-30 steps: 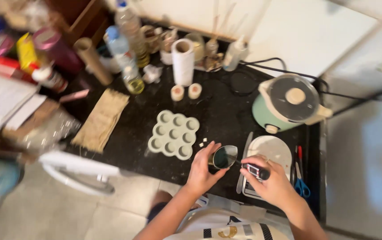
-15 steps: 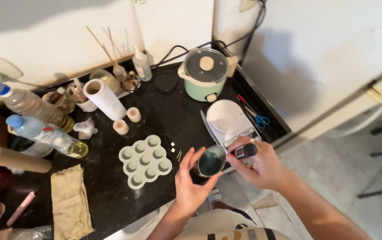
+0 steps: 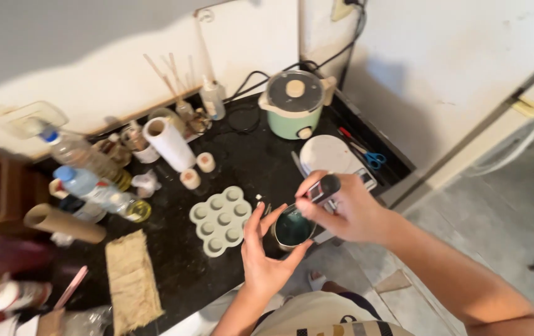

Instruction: Measuring the temperature of melted wax in a pot and a container using a digital thermometer on a scale.

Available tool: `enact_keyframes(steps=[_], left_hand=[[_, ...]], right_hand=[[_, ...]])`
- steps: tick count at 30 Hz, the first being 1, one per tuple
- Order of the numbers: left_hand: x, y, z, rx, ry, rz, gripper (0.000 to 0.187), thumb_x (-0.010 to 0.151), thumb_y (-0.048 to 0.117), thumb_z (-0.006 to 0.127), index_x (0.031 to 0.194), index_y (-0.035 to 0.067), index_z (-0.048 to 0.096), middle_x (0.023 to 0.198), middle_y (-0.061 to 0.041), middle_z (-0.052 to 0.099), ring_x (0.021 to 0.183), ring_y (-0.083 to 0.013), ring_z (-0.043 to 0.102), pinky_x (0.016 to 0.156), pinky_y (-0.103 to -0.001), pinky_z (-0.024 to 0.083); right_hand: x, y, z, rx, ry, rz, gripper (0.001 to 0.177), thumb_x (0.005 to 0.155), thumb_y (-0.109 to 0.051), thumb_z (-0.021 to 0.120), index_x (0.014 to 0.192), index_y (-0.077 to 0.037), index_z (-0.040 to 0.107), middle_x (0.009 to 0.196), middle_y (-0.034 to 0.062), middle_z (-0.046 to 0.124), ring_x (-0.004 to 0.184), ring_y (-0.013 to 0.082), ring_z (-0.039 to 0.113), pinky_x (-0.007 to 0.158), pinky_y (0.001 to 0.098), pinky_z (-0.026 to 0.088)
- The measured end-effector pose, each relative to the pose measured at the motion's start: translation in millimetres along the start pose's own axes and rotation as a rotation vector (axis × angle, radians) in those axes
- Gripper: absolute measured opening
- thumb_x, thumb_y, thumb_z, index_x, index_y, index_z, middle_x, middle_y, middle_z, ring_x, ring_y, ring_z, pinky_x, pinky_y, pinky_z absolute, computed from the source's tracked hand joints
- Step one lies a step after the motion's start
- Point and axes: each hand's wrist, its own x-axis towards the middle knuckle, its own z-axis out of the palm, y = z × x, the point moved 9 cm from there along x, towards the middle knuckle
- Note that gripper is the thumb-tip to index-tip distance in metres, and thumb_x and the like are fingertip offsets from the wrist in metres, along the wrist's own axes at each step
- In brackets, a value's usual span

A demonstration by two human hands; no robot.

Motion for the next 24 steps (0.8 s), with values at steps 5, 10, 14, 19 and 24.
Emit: enact_keyframes(steps=[5, 10, 14, 19, 24], left_hand=[[3.8, 0.9, -20.0, -0.051, 0.018, -0.06, 0.099, 0.073, 0.023, 0.093, 0.149, 0.009, 0.032, 0.129, -0.012, 0.073, 0.124, -0.0222, 0.071, 0.115, -0.038, 0.042], [13.0, 17.5, -38.8, -0.084, 0.032, 0.03, 0.096, 0.078, 0.014, 0.091, 0.151, 0.006, 0.028, 0.132, -0.017, 0.07, 0.129, -0.0285, 0.068, 0.119, -0.045, 0.04], [20.9, 28.6, -50.7, -0.058, 0.039, 0.175, 0.098, 0.083, 0.013, 0.089, 0.156, 0.007, 0.023, 0.136, -0.017, 0.067, 0.132, -0.0319, 0.066, 0.119, -0.046, 0.044], [22.6, 30.2, -66.5, 0.016, 0.123, 0.119, 0.092, 0.082, 0.017, 0.089, 0.151, 0.006, 0.029, 0.133, -0.019, 0.069, 0.134, -0.0297, 0.063, 0.118, -0.043, 0.044], [18.0, 39.6, -72.3, 0.042, 0.235, 0.129, 0.098, 0.067, 0.007, 0.094, 0.146, -0.003, 0.037, 0.128, -0.015, 0.073, 0.12, -0.0339, 0.069, 0.107, -0.048, 0.047]], right_hand=[[10.7, -13.1, 21.8, 0.116, -0.119, -0.021, 0.01, 0.095, -0.016, 0.066, 0.096, -0.006, 0.066, 0.081, 0.0024, 0.068, 0.061, 0.0127, 0.064, 0.056, 0.0238, 0.051], [40.3, -12.4, 10.6, -0.013, -0.18, -0.106, 0.011, 0.094, -0.019, 0.067, 0.089, -0.01, 0.066, 0.074, -0.0017, 0.067, 0.058, 0.0109, 0.06, 0.052, 0.0233, 0.047], [52.8, -33.5, 17.9, 0.0, -0.152, -0.297, 0.012, 0.094, -0.019, 0.068, 0.094, -0.008, 0.064, 0.082, 0.0033, 0.069, 0.058, 0.0159, 0.064, 0.054, 0.0272, 0.05], [56.6, -53.1, 32.3, 0.093, -0.222, -0.436, 0.014, 0.095, -0.014, 0.067, 0.1, -0.007, 0.056, 0.085, 0.0062, 0.069, 0.073, 0.0228, 0.068, 0.065, 0.0316, 0.055], [61.4, -53.1, 39.3, 0.424, -0.197, -0.4, 0.005, 0.09, -0.009, 0.069, 0.091, -0.004, 0.072, 0.071, 0.01, 0.07, 0.057, 0.0293, 0.068, 0.056, 0.0342, 0.057]])
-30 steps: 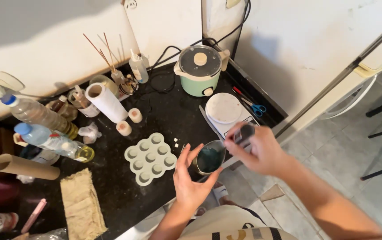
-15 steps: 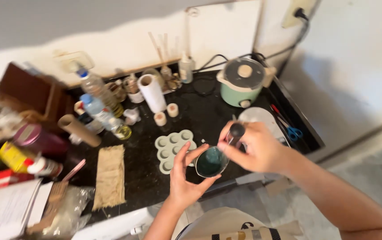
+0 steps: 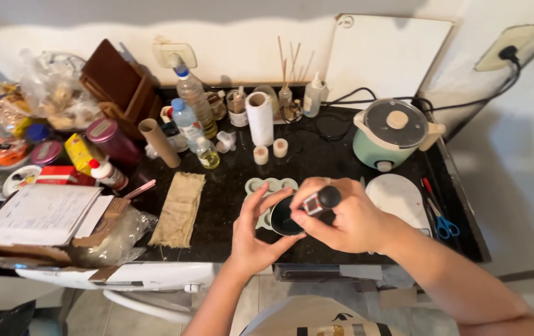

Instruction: Measuring the temperature of melted wax in a pot and a container using a digital thermometer on a scale.

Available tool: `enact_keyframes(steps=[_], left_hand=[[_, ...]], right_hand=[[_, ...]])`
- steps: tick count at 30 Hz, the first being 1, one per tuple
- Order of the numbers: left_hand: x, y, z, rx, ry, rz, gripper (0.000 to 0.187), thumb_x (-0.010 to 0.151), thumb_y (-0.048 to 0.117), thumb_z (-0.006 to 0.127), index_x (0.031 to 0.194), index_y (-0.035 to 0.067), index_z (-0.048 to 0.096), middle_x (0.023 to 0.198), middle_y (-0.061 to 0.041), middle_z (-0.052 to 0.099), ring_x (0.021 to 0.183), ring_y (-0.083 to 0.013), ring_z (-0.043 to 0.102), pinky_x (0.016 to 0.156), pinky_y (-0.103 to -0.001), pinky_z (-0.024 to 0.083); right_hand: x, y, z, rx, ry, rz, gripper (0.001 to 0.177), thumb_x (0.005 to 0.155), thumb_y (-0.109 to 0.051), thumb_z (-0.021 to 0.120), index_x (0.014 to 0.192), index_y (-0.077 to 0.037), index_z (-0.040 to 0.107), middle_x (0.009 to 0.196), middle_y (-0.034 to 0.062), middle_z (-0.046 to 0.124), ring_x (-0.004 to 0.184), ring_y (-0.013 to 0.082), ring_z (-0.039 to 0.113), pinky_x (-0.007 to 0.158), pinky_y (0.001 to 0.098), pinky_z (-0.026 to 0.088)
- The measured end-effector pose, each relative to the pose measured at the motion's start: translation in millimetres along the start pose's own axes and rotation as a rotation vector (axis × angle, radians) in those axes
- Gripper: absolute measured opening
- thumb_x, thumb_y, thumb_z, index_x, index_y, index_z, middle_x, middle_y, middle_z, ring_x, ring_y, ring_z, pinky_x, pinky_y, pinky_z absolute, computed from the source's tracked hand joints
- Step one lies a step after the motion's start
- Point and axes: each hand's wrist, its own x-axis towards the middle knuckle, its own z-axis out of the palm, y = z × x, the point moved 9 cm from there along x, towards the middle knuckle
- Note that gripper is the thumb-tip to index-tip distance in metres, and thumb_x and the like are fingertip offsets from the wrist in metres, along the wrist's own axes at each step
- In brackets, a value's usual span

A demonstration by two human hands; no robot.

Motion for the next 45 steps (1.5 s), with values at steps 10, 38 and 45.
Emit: enact_keyframes(steps=[10, 38, 45], left_hand=[[-3.8, 13.7, -5.4, 0.013, 0.009, 0.023, 0.097, 0.066, 0.008, 0.095, 0.143, -0.007, 0.039, 0.125, -0.018, 0.074, 0.116, -0.0369, 0.072, 0.104, -0.049, 0.051], [-18.6, 24.4, -9.2, -0.048, -0.187, -0.001, 0.09, 0.088, 0.011, 0.085, 0.154, 0.003, 0.024, 0.138, -0.021, 0.065, 0.133, -0.0342, 0.066, 0.121, -0.046, 0.046], [-19.1, 27.0, -9.1, -0.004, -0.174, 0.004, 0.091, 0.087, 0.013, 0.086, 0.153, 0.003, 0.024, 0.138, -0.021, 0.065, 0.131, -0.0322, 0.067, 0.121, -0.045, 0.046]], right_hand=[[3.5, 6.5, -7.0, 0.16, -0.034, 0.062, 0.005, 0.085, -0.008, 0.073, 0.086, -0.003, 0.075, 0.073, 0.0135, 0.074, 0.062, 0.0292, 0.071, 0.06, 0.0376, 0.056], [-19.2, -7.5, -7.4, -0.006, -0.3, 0.0, 0.008, 0.088, -0.011, 0.068, 0.095, -0.007, 0.067, 0.084, 0.0052, 0.075, 0.067, 0.0145, 0.074, 0.052, 0.0206, 0.056], [-15.9, -18.1, 4.5, 0.084, -0.295, -0.024, 0.013, 0.088, -0.006, 0.069, 0.101, -0.004, 0.065, 0.095, 0.0122, 0.075, 0.081, 0.0202, 0.079, 0.067, 0.025, 0.067]])
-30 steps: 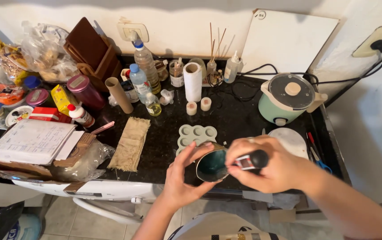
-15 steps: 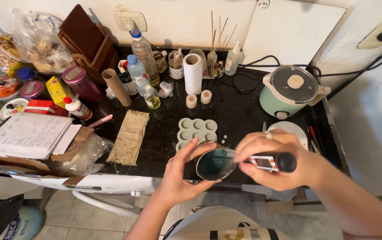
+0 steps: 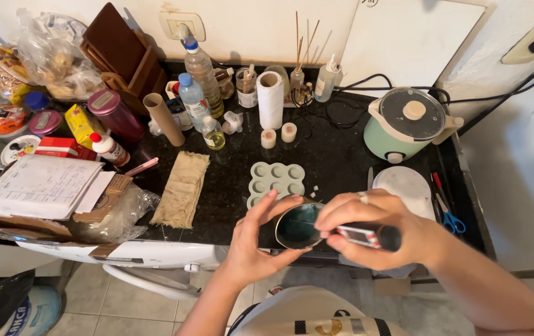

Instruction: Measuring the temperature of melted wax in a pot and a container using a digital thermometer on a scale.

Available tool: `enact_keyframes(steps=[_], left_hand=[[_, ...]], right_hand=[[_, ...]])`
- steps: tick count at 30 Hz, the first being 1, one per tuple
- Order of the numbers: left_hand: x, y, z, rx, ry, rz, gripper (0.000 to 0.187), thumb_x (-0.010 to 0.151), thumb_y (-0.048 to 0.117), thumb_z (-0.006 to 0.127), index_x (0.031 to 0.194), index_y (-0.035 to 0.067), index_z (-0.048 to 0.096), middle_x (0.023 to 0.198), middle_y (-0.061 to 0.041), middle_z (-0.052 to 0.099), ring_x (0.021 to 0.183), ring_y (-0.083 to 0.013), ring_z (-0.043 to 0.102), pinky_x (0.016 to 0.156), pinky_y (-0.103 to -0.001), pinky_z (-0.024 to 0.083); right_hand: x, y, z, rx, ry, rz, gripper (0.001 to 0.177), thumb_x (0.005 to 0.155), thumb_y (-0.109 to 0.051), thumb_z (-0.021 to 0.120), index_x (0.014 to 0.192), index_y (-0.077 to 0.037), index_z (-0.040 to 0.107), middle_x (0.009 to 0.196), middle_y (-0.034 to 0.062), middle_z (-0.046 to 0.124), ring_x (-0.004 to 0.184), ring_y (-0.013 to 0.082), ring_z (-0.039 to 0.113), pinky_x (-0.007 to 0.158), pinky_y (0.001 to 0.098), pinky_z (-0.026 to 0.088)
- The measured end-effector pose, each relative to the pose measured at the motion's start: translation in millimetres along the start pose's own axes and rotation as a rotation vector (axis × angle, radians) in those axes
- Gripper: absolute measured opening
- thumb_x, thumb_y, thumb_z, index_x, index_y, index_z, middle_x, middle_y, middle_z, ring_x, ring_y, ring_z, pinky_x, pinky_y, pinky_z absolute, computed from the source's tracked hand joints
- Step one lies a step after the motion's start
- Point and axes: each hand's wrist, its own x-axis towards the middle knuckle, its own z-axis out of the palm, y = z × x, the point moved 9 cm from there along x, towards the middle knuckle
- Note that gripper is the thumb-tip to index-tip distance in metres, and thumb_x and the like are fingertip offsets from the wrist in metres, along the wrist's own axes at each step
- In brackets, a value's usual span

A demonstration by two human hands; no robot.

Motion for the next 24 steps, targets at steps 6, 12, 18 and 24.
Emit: enact_keyframes(steps=[6, 12, 18, 24], left_hand=[[-0.9, 4.3, -1.7, 0.121, 0.103, 0.013, 0.09, 0.086, 0.014, 0.087, 0.152, 0.002, 0.027, 0.133, -0.022, 0.068, 0.124, -0.0306, 0.072, 0.116, -0.043, 0.052], [-8.0, 3.2, 5.2, 0.237, 0.202, 0.058, 0.088, 0.087, 0.008, 0.087, 0.152, -0.001, 0.03, 0.138, -0.023, 0.065, 0.128, -0.0311, 0.07, 0.112, -0.039, 0.058], [-7.8, -2.0, 16.0, 0.215, 0.179, 0.076, 0.084, 0.088, 0.009, 0.086, 0.151, -0.001, 0.032, 0.137, -0.022, 0.066, 0.128, -0.0305, 0.069, 0.112, -0.038, 0.058], [-4.6, -1.4, 13.1, 0.233, 0.186, 0.09, 0.083, 0.087, 0.009, 0.087, 0.149, -0.004, 0.033, 0.135, -0.023, 0.066, 0.127, -0.031, 0.07, 0.111, -0.038, 0.057]], right_hand=[[-14.3, -2.6, -23.1, -0.129, 0.121, 0.044, 0.011, 0.09, -0.009, 0.065, 0.096, -0.001, 0.067, 0.08, 0.0089, 0.076, 0.071, 0.0177, 0.078, 0.06, 0.0214, 0.062], [-34.2, -1.4, -10.0, -0.361, 0.151, 0.009, 0.011, 0.086, -0.009, 0.073, 0.092, -0.005, 0.066, 0.088, 0.0075, 0.075, 0.073, 0.0161, 0.076, 0.058, 0.0217, 0.057], [-25.2, -5.2, -8.0, -0.25, 0.17, -0.019, 0.013, 0.089, -0.006, 0.069, 0.101, -0.002, 0.066, 0.099, 0.0159, 0.075, 0.081, 0.0243, 0.078, 0.068, 0.0282, 0.065], [-32.1, -4.1, -12.2, -0.343, 0.148, 0.032, 0.014, 0.088, -0.009, 0.073, 0.099, -0.003, 0.067, 0.096, 0.0107, 0.075, 0.077, 0.0183, 0.076, 0.063, 0.0233, 0.06]])
